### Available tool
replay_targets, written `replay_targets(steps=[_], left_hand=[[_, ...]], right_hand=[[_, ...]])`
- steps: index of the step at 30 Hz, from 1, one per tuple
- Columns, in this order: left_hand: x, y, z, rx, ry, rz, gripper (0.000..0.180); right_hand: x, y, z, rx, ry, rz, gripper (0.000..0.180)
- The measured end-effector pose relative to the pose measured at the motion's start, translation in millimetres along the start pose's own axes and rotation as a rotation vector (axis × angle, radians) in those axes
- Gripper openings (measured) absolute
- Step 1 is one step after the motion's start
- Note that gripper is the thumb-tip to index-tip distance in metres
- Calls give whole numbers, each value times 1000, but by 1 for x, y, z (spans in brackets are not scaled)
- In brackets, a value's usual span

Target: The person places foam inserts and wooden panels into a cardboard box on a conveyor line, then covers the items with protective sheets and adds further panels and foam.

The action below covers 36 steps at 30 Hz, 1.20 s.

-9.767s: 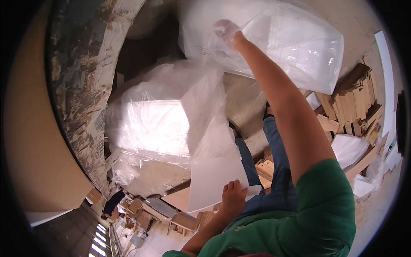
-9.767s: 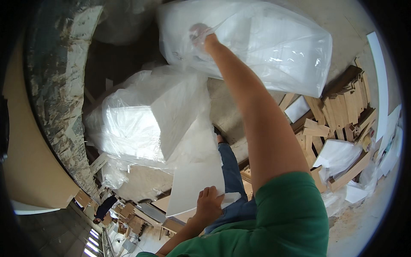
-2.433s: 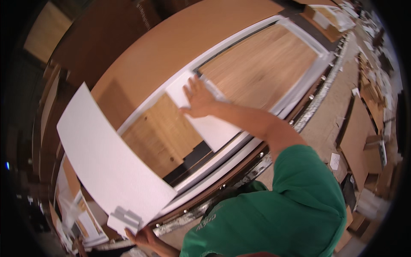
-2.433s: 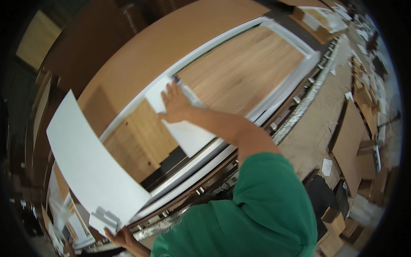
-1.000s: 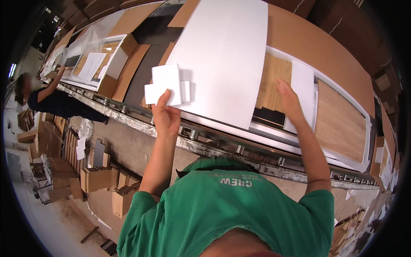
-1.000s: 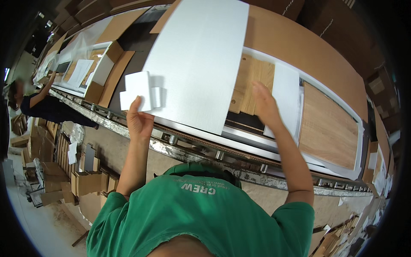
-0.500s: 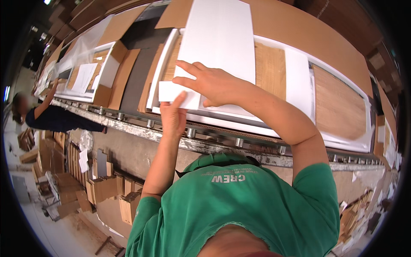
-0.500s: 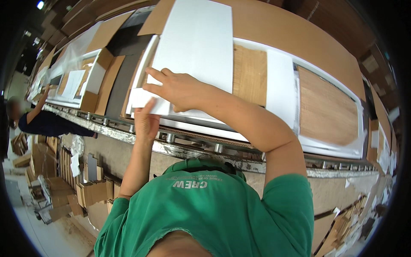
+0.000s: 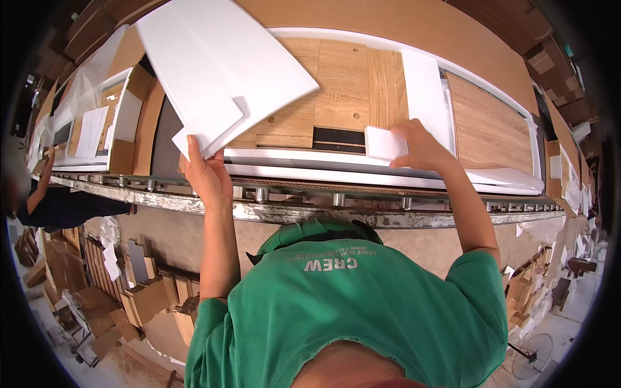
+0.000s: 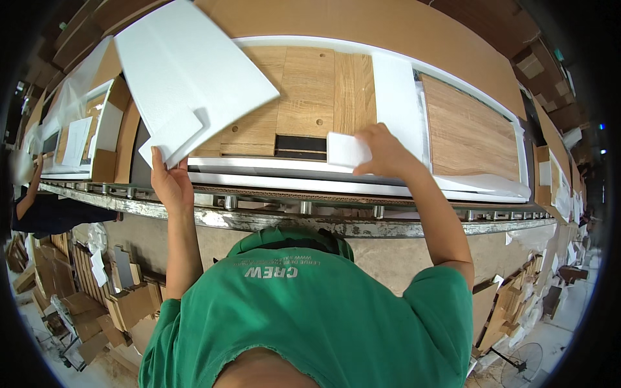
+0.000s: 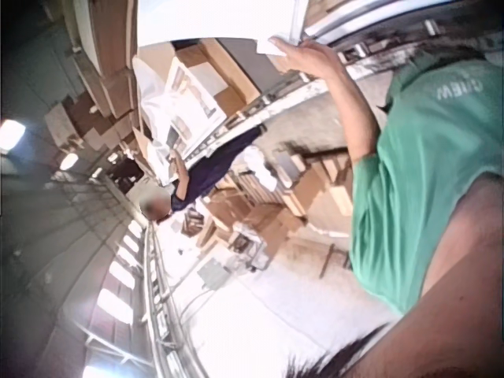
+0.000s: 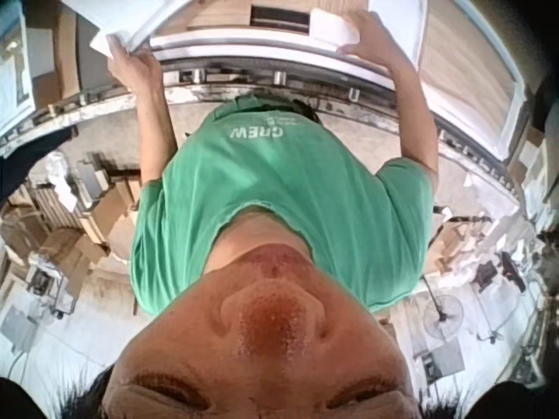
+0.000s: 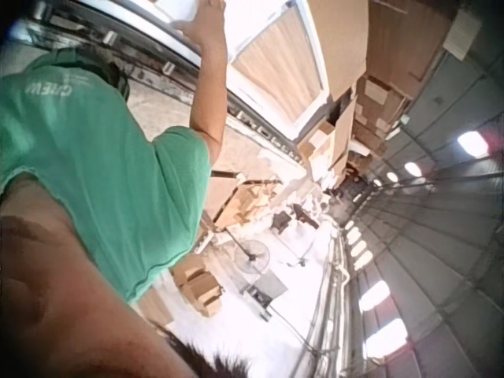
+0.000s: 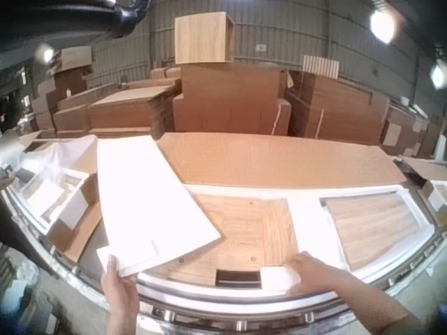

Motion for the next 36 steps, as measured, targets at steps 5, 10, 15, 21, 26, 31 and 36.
replay_targets(steps=[5, 10, 15, 21, 26, 31, 36], left_hand=[[2, -1, -1, 2, 32, -11, 51], [1, -2, -6, 21, 36, -34, 46], [7, -8, -10, 54, 69, -32, 42], [17, -3, -16, 72, 144, 32, 36], [23, -17, -23, 233, 140, 212, 35], [18, -28, -30, 346, 110, 290, 34], [13, -15, -31, 206, 24, 328, 35]], right_hand=[[-10, -12, -3, -61, -79, -130, 72], [8, -13, -7, -157, -49, -206, 65], [-7, -11, -9, -198, 41, -97, 56], [-10, -12, -20, -181, 14, -103, 66], [149, 39, -14, -498, 489, 45, 62], [251, 12, 18, -441, 755, 103, 56], [183, 0, 35, -173, 526, -28, 57]])
Point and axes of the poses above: each hand's wrist, its own z-axis towards the middle knuckle, its own y-axis out of the back of the hand, x = y × z, the point moved 8 cm from there along z, towards the middle knuckle, and after that the axes turned 8 degrees about -y, right-handed, at the moved point
